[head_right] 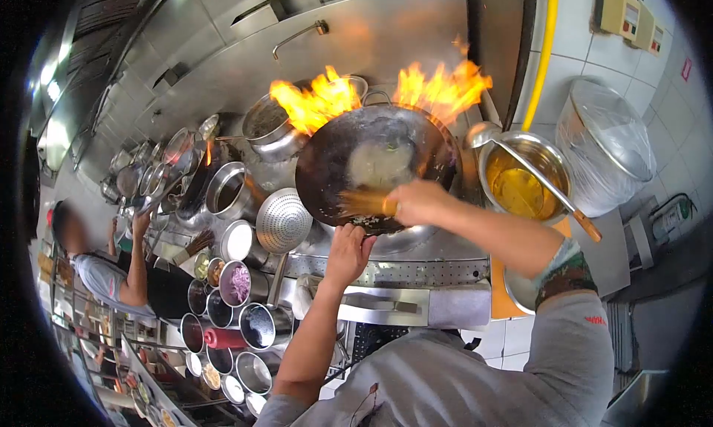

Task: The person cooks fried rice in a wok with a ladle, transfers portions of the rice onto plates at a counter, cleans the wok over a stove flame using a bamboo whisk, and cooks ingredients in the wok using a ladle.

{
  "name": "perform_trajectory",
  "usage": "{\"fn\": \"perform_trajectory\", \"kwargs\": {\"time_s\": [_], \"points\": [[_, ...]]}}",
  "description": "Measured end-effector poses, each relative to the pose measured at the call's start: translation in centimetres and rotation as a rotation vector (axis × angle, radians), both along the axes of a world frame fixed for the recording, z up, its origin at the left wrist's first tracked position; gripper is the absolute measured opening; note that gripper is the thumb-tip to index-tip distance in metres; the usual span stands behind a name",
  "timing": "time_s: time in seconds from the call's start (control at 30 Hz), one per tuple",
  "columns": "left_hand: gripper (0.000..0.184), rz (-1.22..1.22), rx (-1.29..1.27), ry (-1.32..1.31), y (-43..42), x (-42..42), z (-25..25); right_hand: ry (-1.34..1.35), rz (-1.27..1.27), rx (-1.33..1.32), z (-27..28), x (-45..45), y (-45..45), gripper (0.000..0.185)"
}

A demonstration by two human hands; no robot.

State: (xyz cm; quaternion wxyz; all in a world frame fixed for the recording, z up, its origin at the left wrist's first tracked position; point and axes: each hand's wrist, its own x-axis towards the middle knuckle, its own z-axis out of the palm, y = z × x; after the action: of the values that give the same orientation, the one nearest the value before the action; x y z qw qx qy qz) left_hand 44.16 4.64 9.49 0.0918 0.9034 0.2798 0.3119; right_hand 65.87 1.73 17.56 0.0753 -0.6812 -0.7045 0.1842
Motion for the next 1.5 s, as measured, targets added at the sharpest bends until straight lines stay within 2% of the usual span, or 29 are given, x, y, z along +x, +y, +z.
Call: {"fn": "perform_trajectory", "kwargs": {"time_s": [0.07, 0.1, 0.13, 0.2, 0.23, 0.27, 0.33, 0.37, 0.4, 0.47, 0.5, 0.53, 0.6, 0.67, 0.73, 0.77, 0.8, 0.87, 0.97, 1.07, 1.13, 1.2, 1.23, 1.27, 1.33, 1.37, 1.43, 1.47, 1.5], "points": [[0.017, 0.022, 0.007, 0.014, 0.1, 0.2, 0.2, -0.095, -0.075, -0.089, 2.5, 1.5, 0.6, 0.039], [0.018, 0.023, 0.007, 0.003, 0.1, 0.2, 0.1, -0.078, -0.031, -0.072, 4.0, 2.1, -0.2, 0.04], [0.018, 0.021, 0.003, 0.006, 0.0, 0.1, 0.1, -0.075, -0.032, -0.076, 3.2, 2.5, -1.2, 0.04], [0.018, 0.034, 0.015, -0.013, 0.1, 0.3, 0.1, 0.042, 0.112, 0.178, 2.6, 2.7, -3.3, 0.026], [0.018, 0.031, 0.008, -0.016, 0.0, 0.4, 0.1, 0.002, 0.018, -0.041, 2.6, 2.5, -3.5, 0.028], [0.018, 0.045, -0.002, 0.008, -0.2, 0.2, 0.1, 0.01, 0.011, -0.053, 2.9, 2.6, -2.9, 0.028], [0.018, 0.044, 0.013, 0.033, 0.3, 0.4, 0.4, -0.246, -0.045, -0.176, 4.3, 4.1, -0.3, 0.038], [0.018, 0.045, 0.017, 0.02, 0.4, 0.5, 0.4, -0.191, -0.011, -0.059, 4.6, 4.6, -0.6, 0.038], [0.018, 0.051, 0.004, 0.017, 0.0, 0.2, 0.2, -0.182, -0.006, -0.066, 4.2, 4.4, -1.3, 0.038], [0.018, 0.06, 0.003, 0.034, 0.2, 0.3, 0.2, 0.049, 0.111, 0.074, 3.5, 3.9, -2.9, 0.029], [0.018, 0.06, -0.004, 0.034, 0.2, 0.3, 0.2, 0.051, 0.179, 0.076, 1.9, 3.7, -2.8, 0.038], [0.018, 0.06, -0.016, 0.037, -0.1, 0.3, 0.0, 0.052, 0.171, 0.069, 0.9, 3.7, -1.8, 0.038], [0.018, 0.056, -0.014, 0.023, 0.0, 0.5, 0.1, -0.221, -0.052, -0.114, 0.7, 3.5, 1.1, 0.041], [0.018, 0.054, -0.014, 0.036, 0.1, 0.2, 0.0, -0.24, -0.036, -0.097, 2.5, 3.2, 1.0, 0.043], [0.018, 0.068, 0.004, 0.054, 0.0, -0.1, 0.0, 0.088, 0.09, -0.027, 4.2, 2.4, -1.3, 0.042], [0.018, 0.065, -0.006, 0.043, 0.1, 0.0, 0.0, 0.123, 0.154, 0.087, 1.2, 2.2, -1.3, 0.041], [0.018, 0.062, -0.021, 0.029, -0.1, 0.3, 0.0, 0.114, 0.125, 0.086, -1.0, 1.7, -1.1, 0.039], [0.019, 0.072, -0.042, 0.057, -0.3, 0.4, 0.2, -0.054, -0.064, -0.154, 0.3, 1.0, 0.7, 0.04], [0.019, 0.076, -0.048, 0.067, 0.0, 0.2, 0.1, 0.131, -0.017, 0.002, 2.4, 1.3, 0.1, 0.039], [0.018, 0.066, -0.01, 0.022, -0.1, 0.4, 0.1, 0.216, 0.076, 0.053, 0.6, -1.5, -0.8, 0.038], [0.018, 0.06, -0.017, 0.07, -0.3, 0.4, -0.1, 0.183, 0.045, 0.091, -1.4, -1.3, 0.9, 0.034], [0.018, 0.037, -0.017, 0.057, 0.2, 0.2, 0.1, -0.003, -0.039, -0.052, -0.4, -0.3, 3.1, 0.033], [0.019, 0.042, -0.01, 0.032, 0.0, 0.3, 0.1, 0.068, -0.026, 0.102, -0.2, -0.3, 2.6, 0.03], [0.019, 0.049, -0.013, 0.039, 0.0, 0.0, 0.0, 0.075, -0.02, 0.099, -0.7, -1.2, 2.3, 0.03], [0.02, 0.068, 0.039, 0.055, 0.1, 0.2, -0.3, 0.285, 0.081, 0.169, -1.2, -3.2, 1.5, 0.029], [0.021, 0.063, 0.012, 0.07, -0.1, 0.3, 0.3, 0.312, 0.006, 0.135, -3.4, -4.3, 2.8, 0.026], [0.021, 0.053, 0.009, 0.074, -0.1, 0.2, 0.1, 0.207, -0.102, 0.139, -6.1, -3.7, 6.3, 0.025], [0.022, 0.061, 0.012, 0.076, 0.1, 0.2, 0.1, 0.101, -0.192, 0.146, -5.9, -2.8, 7.6, 0.025], [0.022, 0.045, 0.012, 0.06, 0.2, 0.2, 0.1, 0.017, -0.16, 0.136, -3.9, -1.8, 7.4, 0.023]]}}
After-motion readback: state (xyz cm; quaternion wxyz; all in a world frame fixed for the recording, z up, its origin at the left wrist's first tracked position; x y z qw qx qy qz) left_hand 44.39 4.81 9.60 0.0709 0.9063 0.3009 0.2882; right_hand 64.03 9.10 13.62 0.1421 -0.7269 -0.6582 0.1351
